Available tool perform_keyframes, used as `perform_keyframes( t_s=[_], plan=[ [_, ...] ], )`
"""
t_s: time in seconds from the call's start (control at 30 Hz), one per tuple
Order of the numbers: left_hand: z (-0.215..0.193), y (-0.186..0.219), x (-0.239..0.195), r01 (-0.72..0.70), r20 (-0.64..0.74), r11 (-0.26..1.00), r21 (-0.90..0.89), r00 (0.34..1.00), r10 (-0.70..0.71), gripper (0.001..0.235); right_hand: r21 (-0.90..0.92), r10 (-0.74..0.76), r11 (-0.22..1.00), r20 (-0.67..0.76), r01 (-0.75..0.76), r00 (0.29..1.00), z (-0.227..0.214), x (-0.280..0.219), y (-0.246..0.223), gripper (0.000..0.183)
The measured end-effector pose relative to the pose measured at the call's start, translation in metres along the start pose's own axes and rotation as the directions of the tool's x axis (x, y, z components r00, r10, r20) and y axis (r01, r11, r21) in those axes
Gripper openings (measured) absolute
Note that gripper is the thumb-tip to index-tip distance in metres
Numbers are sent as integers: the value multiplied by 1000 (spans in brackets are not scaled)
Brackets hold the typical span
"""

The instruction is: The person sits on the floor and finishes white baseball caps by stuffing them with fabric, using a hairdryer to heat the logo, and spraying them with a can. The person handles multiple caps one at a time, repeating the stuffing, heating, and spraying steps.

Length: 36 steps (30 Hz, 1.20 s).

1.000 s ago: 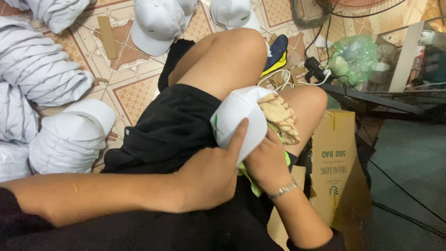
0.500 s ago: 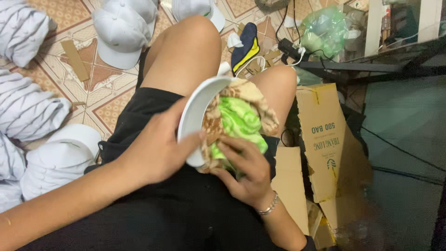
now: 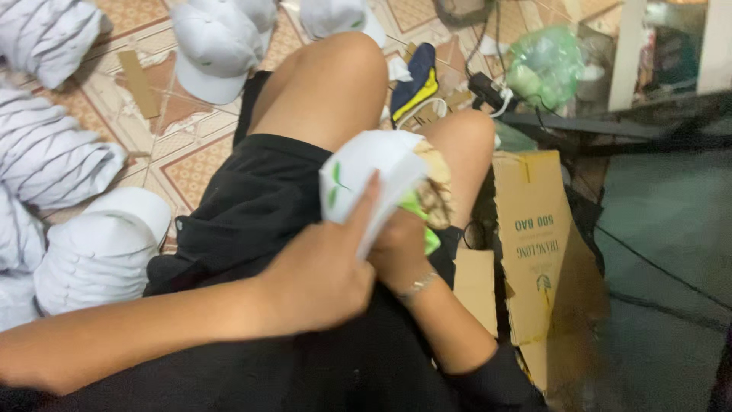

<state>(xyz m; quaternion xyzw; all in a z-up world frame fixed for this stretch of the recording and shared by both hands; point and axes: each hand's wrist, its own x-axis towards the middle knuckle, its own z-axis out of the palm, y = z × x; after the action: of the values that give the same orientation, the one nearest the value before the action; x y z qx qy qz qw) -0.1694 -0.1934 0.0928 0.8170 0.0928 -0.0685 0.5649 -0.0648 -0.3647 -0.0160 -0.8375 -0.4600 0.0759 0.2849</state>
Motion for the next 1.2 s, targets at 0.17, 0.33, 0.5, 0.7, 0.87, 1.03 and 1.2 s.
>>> perform_keyframes(
  t_s=[0.17,0.33,0.5,0.7,0.87,1.03,1.2],
  plan=[
    [23,21,-8,-476,48,756,449,858,512,82,600,462,709,1,-370,887,5,-67,11,44],
    [26,-5,10,-410,-55,611,677,800,598,69,587,454,712,35,-386,890,-7,-77,18,66],
    [36,-9,3,-399,-8,641,656,845,535,72,561,301,755,161,-338,940,-8,-70,25,78],
    [26,-14,6,-336,-109,757,560,876,470,77,763,605,420,167,-491,778,37,-37,52,71],
    [6,-34,-6,-562,-56,638,526,726,686,66,639,427,659,116,-396,897,26,-60,35,54],
    [-32,-60,-8,-608,117,300,735,550,827,57,421,221,890,-61,-176,973,-7,-106,14,40],
    [-38,-63,-11,-569,104,201,797,459,882,55,276,372,921,-418,-275,829,-16,-110,-5,41]
  ],
)
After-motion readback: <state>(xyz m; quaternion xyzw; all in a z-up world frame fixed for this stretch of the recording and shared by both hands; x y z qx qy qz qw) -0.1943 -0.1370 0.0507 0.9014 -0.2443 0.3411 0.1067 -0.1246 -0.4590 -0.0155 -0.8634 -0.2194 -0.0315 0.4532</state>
